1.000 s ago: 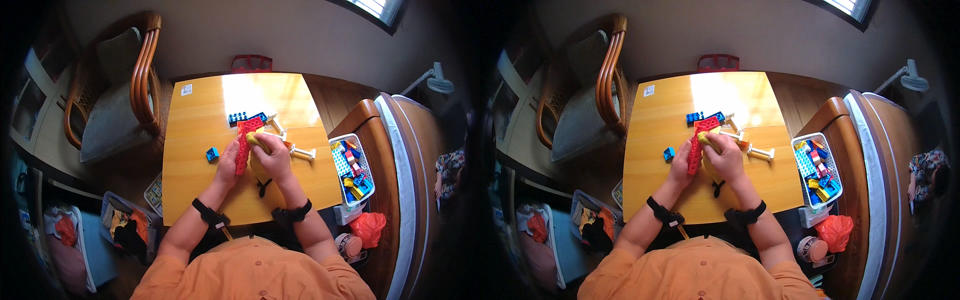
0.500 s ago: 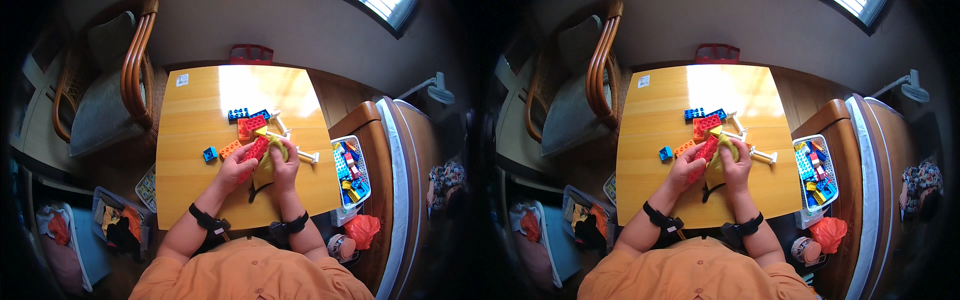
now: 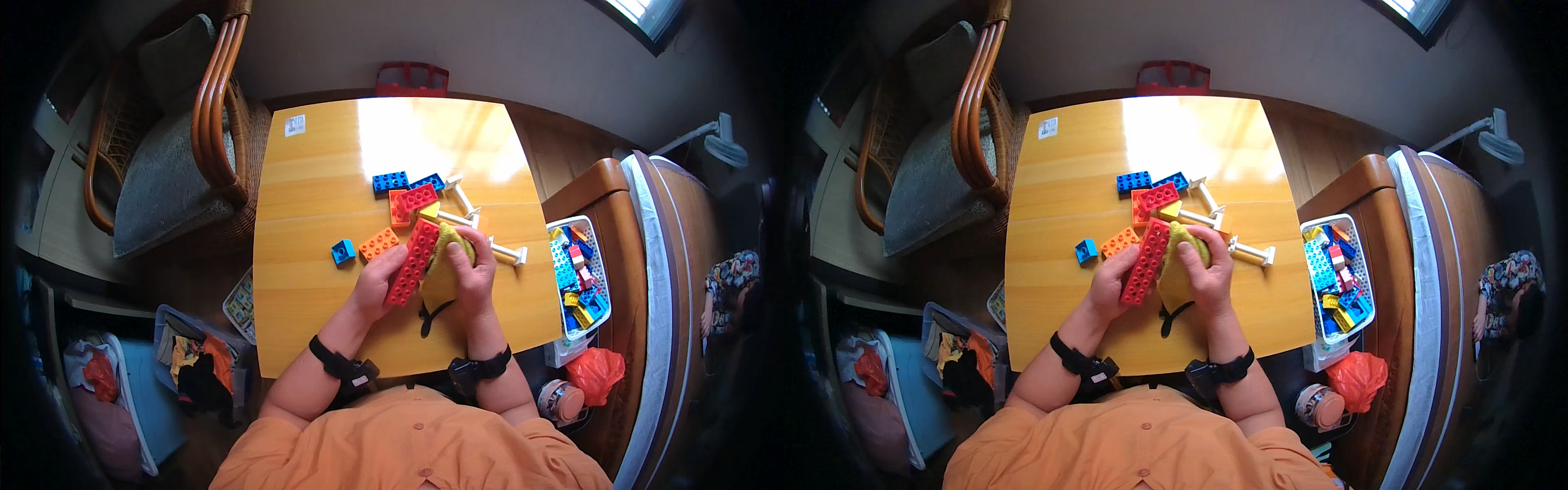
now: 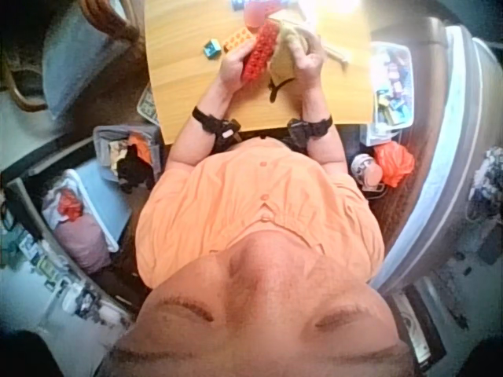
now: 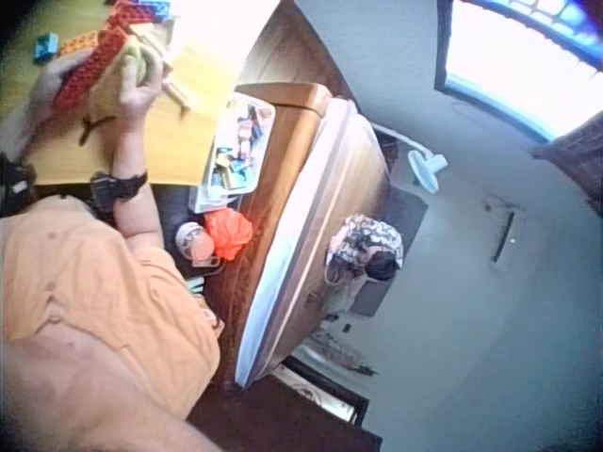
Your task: The person assembles toy building blocks by hand. They connect various plastic blocks and cylindrical components together on a table, including red, yellow, and blue pieces, while using a small yellow cloth to wipe or grip them.
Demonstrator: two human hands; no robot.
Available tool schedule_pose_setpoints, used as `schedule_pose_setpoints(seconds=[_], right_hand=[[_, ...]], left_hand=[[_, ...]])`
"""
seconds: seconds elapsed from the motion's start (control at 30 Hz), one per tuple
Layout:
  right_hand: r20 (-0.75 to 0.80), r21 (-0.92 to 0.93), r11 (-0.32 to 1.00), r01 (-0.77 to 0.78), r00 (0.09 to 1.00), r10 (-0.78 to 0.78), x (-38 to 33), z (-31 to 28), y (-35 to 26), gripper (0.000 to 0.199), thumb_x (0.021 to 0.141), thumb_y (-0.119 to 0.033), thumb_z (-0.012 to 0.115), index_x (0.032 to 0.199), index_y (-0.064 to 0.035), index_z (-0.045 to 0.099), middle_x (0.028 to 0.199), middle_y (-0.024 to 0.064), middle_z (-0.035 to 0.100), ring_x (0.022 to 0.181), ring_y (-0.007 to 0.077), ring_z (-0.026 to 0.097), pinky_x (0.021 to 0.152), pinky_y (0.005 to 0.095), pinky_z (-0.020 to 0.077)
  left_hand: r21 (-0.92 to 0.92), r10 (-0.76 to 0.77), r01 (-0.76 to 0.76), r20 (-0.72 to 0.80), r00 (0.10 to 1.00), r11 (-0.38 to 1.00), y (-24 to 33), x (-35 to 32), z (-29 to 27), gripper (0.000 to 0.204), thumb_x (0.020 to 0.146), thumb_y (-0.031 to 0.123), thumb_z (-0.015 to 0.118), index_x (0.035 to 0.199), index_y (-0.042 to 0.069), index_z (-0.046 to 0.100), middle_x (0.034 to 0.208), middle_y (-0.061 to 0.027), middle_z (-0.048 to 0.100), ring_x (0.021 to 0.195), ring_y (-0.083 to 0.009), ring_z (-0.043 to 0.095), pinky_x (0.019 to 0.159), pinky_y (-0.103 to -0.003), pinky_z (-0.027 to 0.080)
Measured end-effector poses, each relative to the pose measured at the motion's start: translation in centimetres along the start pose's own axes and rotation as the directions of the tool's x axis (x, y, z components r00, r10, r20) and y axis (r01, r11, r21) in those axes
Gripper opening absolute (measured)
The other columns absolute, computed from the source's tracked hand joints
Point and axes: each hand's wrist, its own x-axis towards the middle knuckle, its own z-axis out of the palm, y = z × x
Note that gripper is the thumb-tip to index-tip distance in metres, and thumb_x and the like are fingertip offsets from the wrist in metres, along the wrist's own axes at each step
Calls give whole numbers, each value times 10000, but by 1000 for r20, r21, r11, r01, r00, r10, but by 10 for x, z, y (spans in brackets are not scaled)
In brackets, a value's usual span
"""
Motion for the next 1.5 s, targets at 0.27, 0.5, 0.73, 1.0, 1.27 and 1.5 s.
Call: schedule_pose_setpoints(seconds=[0.27,0.5,0.73,1.0,1.27,1.5], right_hand=[[463,-46,996,78,885,-48,-11,15,-5,271,786,-13,718,1042,-25,627,953,75,625,875,163,610,792,274,483],[567,-103,992,76,824,-4,-17,16,-3,216,780,-23,717,985,-13,650,896,83,634,817,173,618,756,283,493],[449,-260,892,369,864,-226,-13,29,-12,335,713,12,731,1039,-66,709,904,117,618,805,246,625,707,314,516],[256,-371,879,299,943,-213,-8,17,0,279,714,17,699,988,-36,702,882,125,627,782,244,629,707,317,517],[536,-284,803,523,782,-320,-18,35,-7,349,690,-33,803,1020,-111,722,920,112,598,783,269,635,667,328,533],[384,-263,797,543,817,-430,-18,34,1,367,680,-10,797,1022,-115,714,936,109,594,784,273,635,678,333,535]], left_hand=[[4,353,-354,-98,931,935,5,6,-5,409,1061,318,334,1242,15,541,1112,-77,629,971,-138,612,890,-292,480],[-61,399,-416,-188,898,907,4,8,-11,417,1055,359,351,1196,14,536,1011,-114,607,895,-184,591,837,-319,499],[21,423,-428,-196,884,904,-1,5,2,404,1042,200,454,1400,16,425,1211,-66,597,1014,-132,599,908,-285,493],[-21,475,-488,-190,859,873,9,6,3,405,1048,351,394,1302,44,463,1060,-93,581,871,-175,573,787,-308,499],[-59,447,-456,-128,886,888,8,8,-12,405,1034,437,415,1129,54,509,901,-103,565,781,-152,561,738,-268,496],[-276,353,-420,-260,899,864,9,8,0,415,1046,414,379,1172,41,512,900,-104,590,797,-181,573,774,-310,501]])
